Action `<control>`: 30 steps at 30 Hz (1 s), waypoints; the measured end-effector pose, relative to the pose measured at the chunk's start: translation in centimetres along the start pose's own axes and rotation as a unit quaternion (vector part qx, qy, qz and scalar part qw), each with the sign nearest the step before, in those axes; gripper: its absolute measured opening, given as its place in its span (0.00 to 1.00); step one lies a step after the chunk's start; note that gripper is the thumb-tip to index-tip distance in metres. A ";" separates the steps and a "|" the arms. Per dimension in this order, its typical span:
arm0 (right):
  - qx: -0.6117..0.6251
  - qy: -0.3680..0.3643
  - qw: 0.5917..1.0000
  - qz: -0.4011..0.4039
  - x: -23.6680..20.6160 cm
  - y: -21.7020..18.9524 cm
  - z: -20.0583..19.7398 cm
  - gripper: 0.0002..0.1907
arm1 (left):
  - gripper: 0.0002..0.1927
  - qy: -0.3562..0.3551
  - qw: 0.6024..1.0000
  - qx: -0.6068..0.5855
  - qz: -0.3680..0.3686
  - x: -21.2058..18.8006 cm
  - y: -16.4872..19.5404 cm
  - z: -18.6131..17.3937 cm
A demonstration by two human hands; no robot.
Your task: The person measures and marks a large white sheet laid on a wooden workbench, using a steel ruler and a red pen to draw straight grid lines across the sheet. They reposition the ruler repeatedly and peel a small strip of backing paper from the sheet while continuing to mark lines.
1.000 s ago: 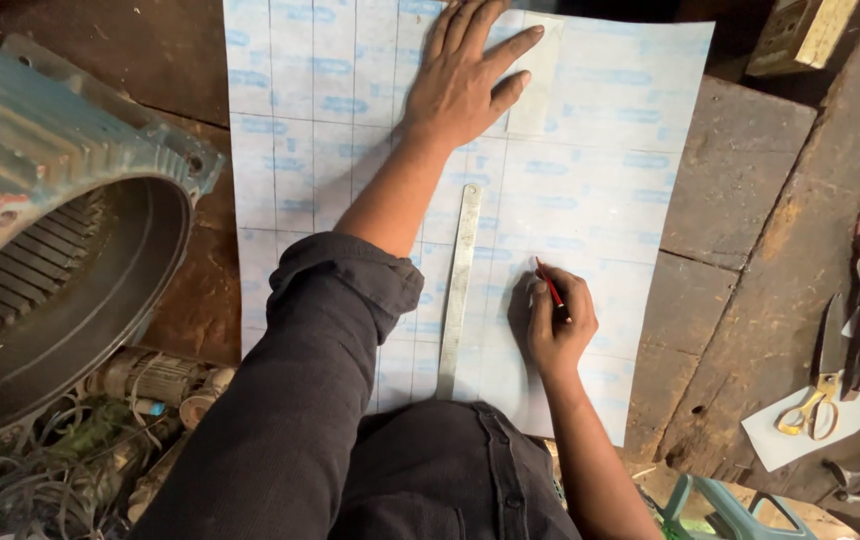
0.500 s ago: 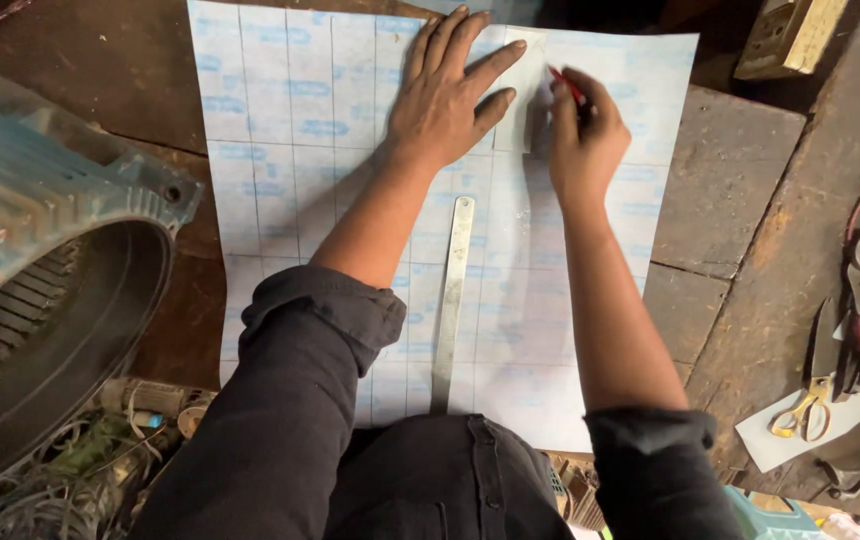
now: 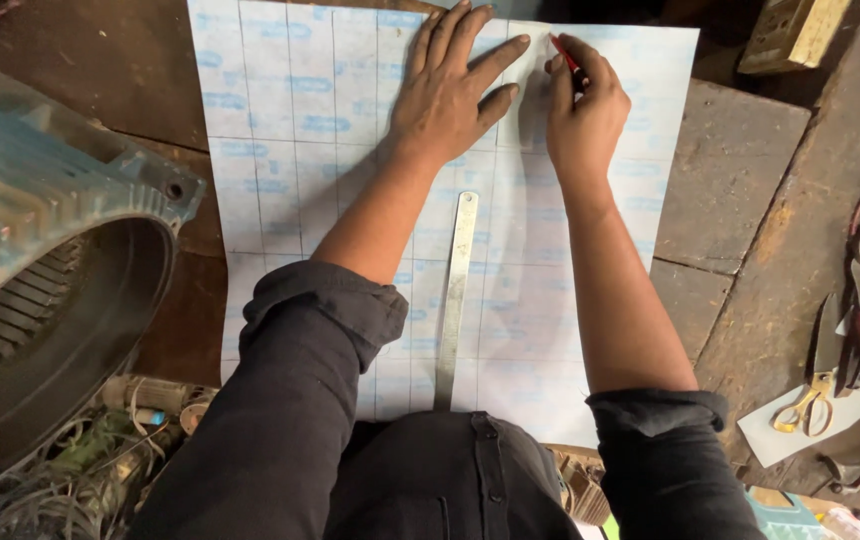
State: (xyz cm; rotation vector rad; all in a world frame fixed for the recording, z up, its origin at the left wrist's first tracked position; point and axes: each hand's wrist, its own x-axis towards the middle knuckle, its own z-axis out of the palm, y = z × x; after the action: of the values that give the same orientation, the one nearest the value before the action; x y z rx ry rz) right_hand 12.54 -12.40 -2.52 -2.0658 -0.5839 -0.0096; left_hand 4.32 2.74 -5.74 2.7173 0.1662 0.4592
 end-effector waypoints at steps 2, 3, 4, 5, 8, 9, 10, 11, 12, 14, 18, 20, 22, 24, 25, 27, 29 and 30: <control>-0.042 -0.005 0.999 -0.021 -1.4 -0.3 -0.1 0.11 | 0.25 -0.011 1.000 -0.001 -0.006 0.2 0.1 -0.2; -0.064 -0.006 0.997 -0.030 -2.5 -0.5 -0.4 0.12 | 0.25 -0.016 1.000 -0.003 -0.009 0.2 0.2 -0.3; -0.097 -0.029 0.991 -0.089 -3.6 -0.5 -0.8 0.15 | 0.25 -0.012 1.000 0.001 0.000 0.2 0.3 -0.4; -0.130 -0.055 0.979 -0.145 -5.1 -0.4 -1.3 0.17 | 0.24 -0.009 1.000 0.003 0.007 0.1 0.3 -0.7; -0.186 -0.049 0.969 -0.155 -8.9 0.7 -3.5 0.17 | 0.25 0.022 0.999 -0.020 0.024 -1.0 0.8 -1.3; -0.197 -0.035 0.971 -0.131 -10.3 1.1 -4.4 0.16 | 0.26 0.033 0.998 -0.033 0.029 -1.9 1.2 -1.7; -0.207 0.003 0.973 -0.102 -11.6 1.7 -5.7 0.13 | 0.26 0.019 0.999 -0.033 0.020 -3.3 1.9 -2.2; -0.215 0.042 0.973 -0.074 -12.7 2.4 -7.2 0.11 | 0.25 0.006 0.999 -0.032 0.012 -5.1 2.6 -2.8; -0.257 0.053 0.961 -0.083 -13.5 3.2 -9.3 0.12 | 0.25 -0.004 1.000 -0.029 0.002 -7.0 3.2 -3.6; -0.325 0.059 0.940 -0.084 -17.0 3.6 -12.2 0.14 | 0.26 -0.077 0.995 -0.063 -0.012 -12.2 4.9 -5.4; -0.313 0.005 0.944 -0.105 -25.2 2.4 -15.8 0.16 | 0.33 -0.197 0.979 -0.042 0.015 -20.1 8.4 -7.4; -0.254 -0.060 0.960 -0.102 -29.1 1.1 -15.7 0.15 | 0.38 -0.222 0.974 -0.042 0.036 -22.2 9.5 -7.6; -0.222 -0.124 0.965 -0.069 -32.9 -0.9 -15.8 0.16 | 0.42 -0.217 0.974 -0.032 0.055 -23.1 10.6 -7.7; -0.212 -0.146 0.965 -0.045 -35.4 -2.1 -15.6 0.21 | 0.46 -0.240 0.968 -0.024 0.062 -23.3 11.5 -7.5; -0.209 -0.148 0.966 -0.034 -36.6 -2.5 -15.5 0.22 | 0.48 -0.256 0.964 -0.022 0.064 -23.7 12.2 -7.4; -0.206 -0.149 0.967 -0.031 -38.2 -2.7 -15.6 0.26 | 0.52 -0.305 0.950 -0.023 0.066 -24.4 13.9 -6.9; -0.206 -0.140 0.968 -0.040 -39.0 -2.1 -15.4 0.30 | 0.56 -0.336 0.939 -0.014 0.077 -25.0 15.4 -6.2; -0.204 -0.141 0.968 -0.041 -39.3 -1.7 -15.5 0.32 | 0.58 -0.344 0.935 -0.005 0.087 -25.2 15.9 -5.8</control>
State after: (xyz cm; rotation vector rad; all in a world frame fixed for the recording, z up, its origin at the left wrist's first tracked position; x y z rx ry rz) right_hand -19.55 -39.91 -1.91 -2.4608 -0.9028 0.1265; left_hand -20.47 -14.37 -1.89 2.7123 -0.2659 -0.4591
